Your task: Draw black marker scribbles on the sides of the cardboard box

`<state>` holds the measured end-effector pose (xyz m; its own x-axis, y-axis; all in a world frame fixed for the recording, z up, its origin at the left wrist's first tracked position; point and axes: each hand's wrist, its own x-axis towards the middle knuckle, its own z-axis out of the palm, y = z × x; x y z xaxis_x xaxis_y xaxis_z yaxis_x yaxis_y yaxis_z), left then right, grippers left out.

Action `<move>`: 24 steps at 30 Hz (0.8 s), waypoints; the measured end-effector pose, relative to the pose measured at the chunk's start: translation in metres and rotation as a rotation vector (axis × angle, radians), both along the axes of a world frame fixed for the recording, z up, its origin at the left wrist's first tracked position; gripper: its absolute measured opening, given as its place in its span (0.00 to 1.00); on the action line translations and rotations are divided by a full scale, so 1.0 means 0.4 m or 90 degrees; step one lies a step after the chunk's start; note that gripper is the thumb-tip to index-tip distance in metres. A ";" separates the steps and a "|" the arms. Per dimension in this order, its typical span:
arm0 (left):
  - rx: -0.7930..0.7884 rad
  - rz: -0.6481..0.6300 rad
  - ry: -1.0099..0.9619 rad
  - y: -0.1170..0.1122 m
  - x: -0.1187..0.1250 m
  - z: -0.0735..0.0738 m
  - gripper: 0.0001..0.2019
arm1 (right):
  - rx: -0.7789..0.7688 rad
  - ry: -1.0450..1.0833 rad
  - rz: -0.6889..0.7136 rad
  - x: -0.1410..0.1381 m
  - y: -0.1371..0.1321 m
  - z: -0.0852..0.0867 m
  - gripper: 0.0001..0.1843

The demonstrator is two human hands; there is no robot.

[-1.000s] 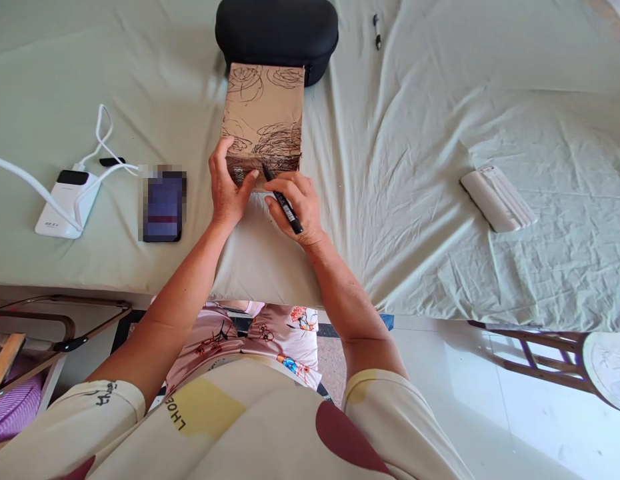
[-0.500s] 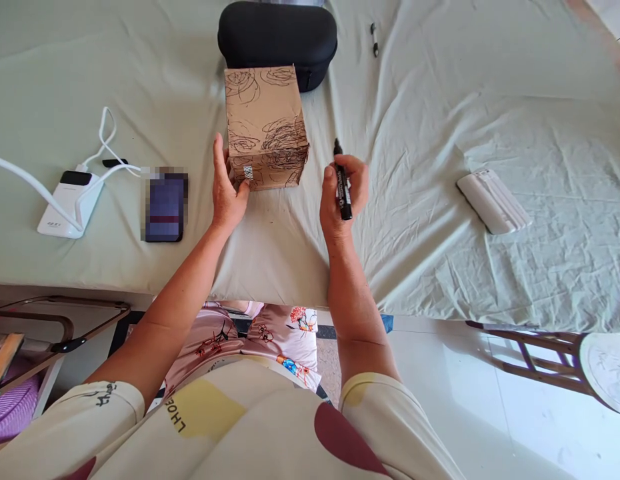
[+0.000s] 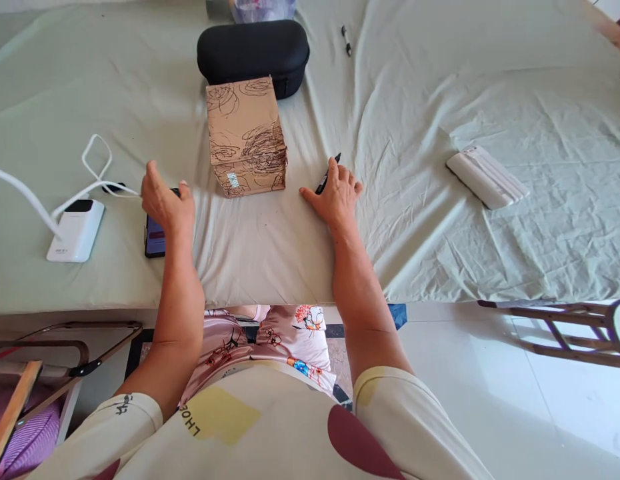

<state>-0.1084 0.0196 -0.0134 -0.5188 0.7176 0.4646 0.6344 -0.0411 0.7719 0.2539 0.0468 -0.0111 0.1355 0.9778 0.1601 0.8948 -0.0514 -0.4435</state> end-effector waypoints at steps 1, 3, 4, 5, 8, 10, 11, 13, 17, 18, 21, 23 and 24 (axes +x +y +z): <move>-0.040 0.017 -0.018 -0.008 -0.024 0.000 0.45 | -0.004 -0.004 0.002 0.000 0.000 -0.001 0.50; -0.139 0.059 -0.040 -0.024 -0.060 -0.010 0.52 | -0.013 -0.013 0.005 -0.001 -0.001 -0.003 0.49; -0.171 0.063 -0.044 -0.031 -0.073 -0.018 0.54 | -0.015 -0.017 0.007 -0.002 -0.002 -0.003 0.48; -0.189 0.057 -0.046 -0.035 -0.084 -0.029 0.56 | -0.017 -0.020 0.009 -0.003 -0.003 -0.003 0.47; -0.172 -0.016 -0.069 -0.040 -0.112 -0.058 0.61 | -0.014 -0.020 0.009 -0.005 -0.007 0.003 0.45; -0.165 -0.068 -0.097 -0.040 -0.124 -0.066 0.64 | -0.009 -0.013 0.005 -0.008 -0.012 0.013 0.44; -0.172 -0.080 -0.106 -0.040 -0.125 -0.064 0.64 | -0.006 -0.009 0.003 -0.010 -0.015 0.018 0.43; -0.214 -0.068 -0.089 -0.042 -0.113 -0.043 0.64 | 0.006 0.003 -0.001 -0.013 -0.019 0.025 0.42; -0.364 0.039 0.016 -0.066 -0.026 0.051 0.56 | 0.073 0.052 -0.006 -0.008 -0.009 0.018 0.37; -0.388 0.057 0.041 -0.075 0.003 0.079 0.53 | 0.100 0.074 -0.002 -0.006 -0.005 0.015 0.37; -0.448 0.049 0.114 -0.101 0.073 0.144 0.47 | 0.212 0.176 0.017 -0.005 0.001 0.016 0.36; -0.434 0.039 0.093 -0.109 0.092 0.161 0.45 | 0.302 0.271 0.025 -0.017 -0.009 0.031 0.34; -0.407 0.035 0.073 -0.109 0.092 0.161 0.44 | 0.346 0.324 0.026 -0.026 -0.018 0.041 0.33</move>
<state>-0.0714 -0.0241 0.0510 -0.5355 0.8445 0.0096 0.7019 0.4387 0.5611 0.2434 0.0397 0.0052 0.2867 0.7843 0.5502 0.5685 0.3229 -0.7566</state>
